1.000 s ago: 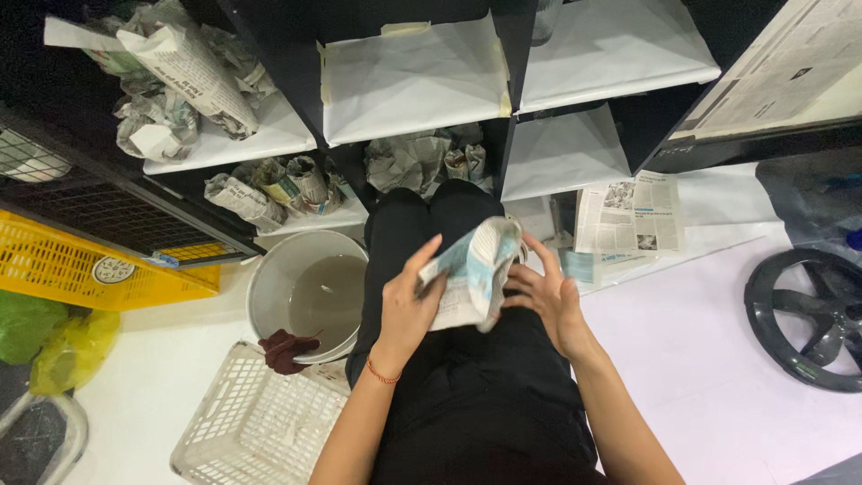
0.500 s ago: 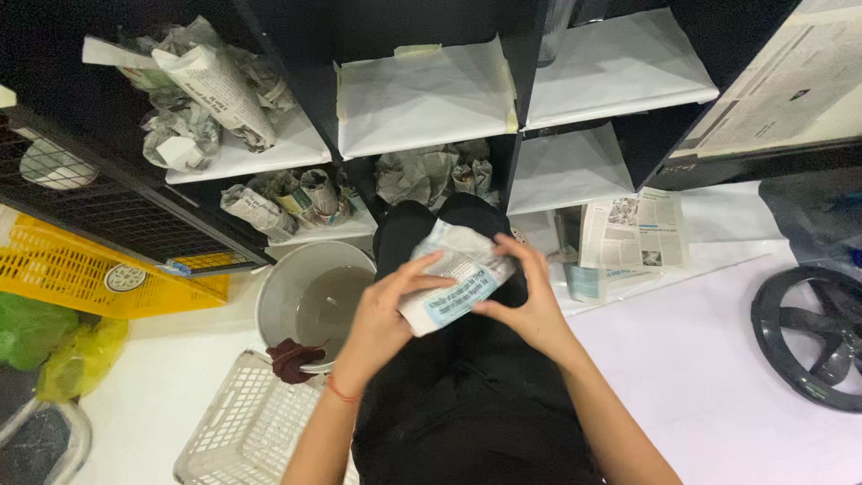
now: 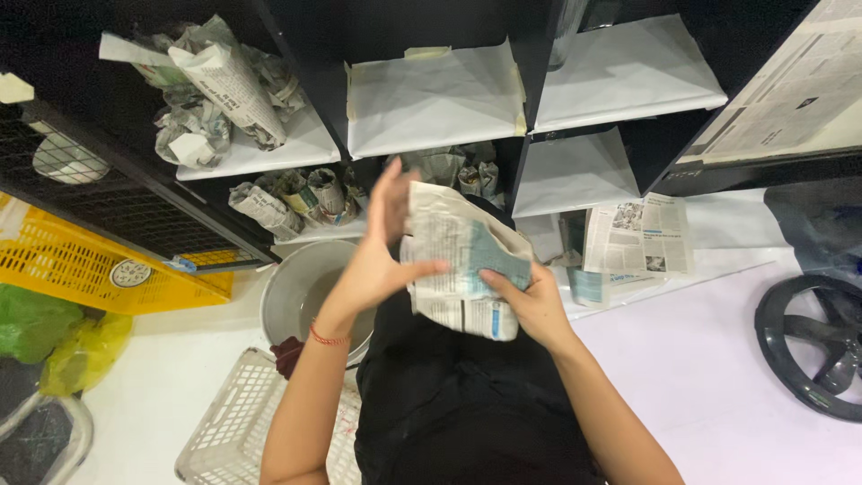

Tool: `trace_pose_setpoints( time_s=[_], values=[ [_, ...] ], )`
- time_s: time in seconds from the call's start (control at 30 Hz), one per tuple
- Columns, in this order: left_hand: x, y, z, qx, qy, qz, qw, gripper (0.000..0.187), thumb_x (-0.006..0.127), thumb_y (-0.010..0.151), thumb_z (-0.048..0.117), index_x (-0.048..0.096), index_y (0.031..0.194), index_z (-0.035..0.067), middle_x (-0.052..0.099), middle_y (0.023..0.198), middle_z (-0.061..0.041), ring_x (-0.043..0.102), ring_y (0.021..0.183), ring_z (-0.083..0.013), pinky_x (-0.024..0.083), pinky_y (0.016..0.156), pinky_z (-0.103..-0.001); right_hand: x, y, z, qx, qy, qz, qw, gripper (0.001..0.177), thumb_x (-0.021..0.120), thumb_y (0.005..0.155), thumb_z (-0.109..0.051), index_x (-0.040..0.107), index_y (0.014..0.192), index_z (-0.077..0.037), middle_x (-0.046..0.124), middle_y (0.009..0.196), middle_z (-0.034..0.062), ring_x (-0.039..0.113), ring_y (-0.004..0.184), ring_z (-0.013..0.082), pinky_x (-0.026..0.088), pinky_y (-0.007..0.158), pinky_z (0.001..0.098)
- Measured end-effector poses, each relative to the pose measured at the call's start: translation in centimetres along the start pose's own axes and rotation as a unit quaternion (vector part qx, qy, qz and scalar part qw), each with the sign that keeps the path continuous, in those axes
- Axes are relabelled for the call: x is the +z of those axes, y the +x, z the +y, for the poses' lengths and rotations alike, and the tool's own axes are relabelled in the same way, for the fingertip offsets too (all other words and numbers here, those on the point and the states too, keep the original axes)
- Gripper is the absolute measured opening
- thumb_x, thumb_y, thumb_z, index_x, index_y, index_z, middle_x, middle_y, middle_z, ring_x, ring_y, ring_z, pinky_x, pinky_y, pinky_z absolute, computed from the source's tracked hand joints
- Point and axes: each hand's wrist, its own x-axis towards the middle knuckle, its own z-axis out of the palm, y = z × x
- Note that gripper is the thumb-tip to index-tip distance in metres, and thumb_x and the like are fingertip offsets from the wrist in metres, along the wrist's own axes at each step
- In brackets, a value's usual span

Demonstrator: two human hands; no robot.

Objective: The person sits on the floor and wraps several glass items with newspaper. They fold the newspaper around each glass, roll it tightly, and place the wrapped items onto a nearby shelf.

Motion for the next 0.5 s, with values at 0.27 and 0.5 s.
trace_pose_setpoints(
  time_s=[0.27,0.5],
  values=[
    [1.6,-4.2,-9.1,-0.289,-0.055,-0.086,0.952,0.018,0.074,0.092,0.003,0.080,0.109,0.002,0.077,0.102,-0.012,0.065,0.088,-0.0159,0.053,0.078,-0.029,-4.6,0.2,-1.4,-0.086,-0.085,-0.167,0.979,0.048,0.051,0.082,0.010,0.068,0.125,-0.005,0.071,0.126,0.0137,0.070,0.115,0.0210,0.058,0.099,0.0379],
    [0.0,-4.9,-10.7,-0.312,-0.247,-0.095,0.912,0.022,0.059,0.090,-0.006,0.068,0.072,0.002,0.073,0.091,-0.002,0.065,0.076,-0.0109,0.051,0.068,-0.025,-7.9,0.9,0.3,0.044,0.036,-0.201,0.978,0.026,0.047,0.101,0.002,0.066,0.085,-0.006,0.072,0.103,0.0104,0.065,0.089,0.0170,0.055,0.080,0.0324]
  ],
)
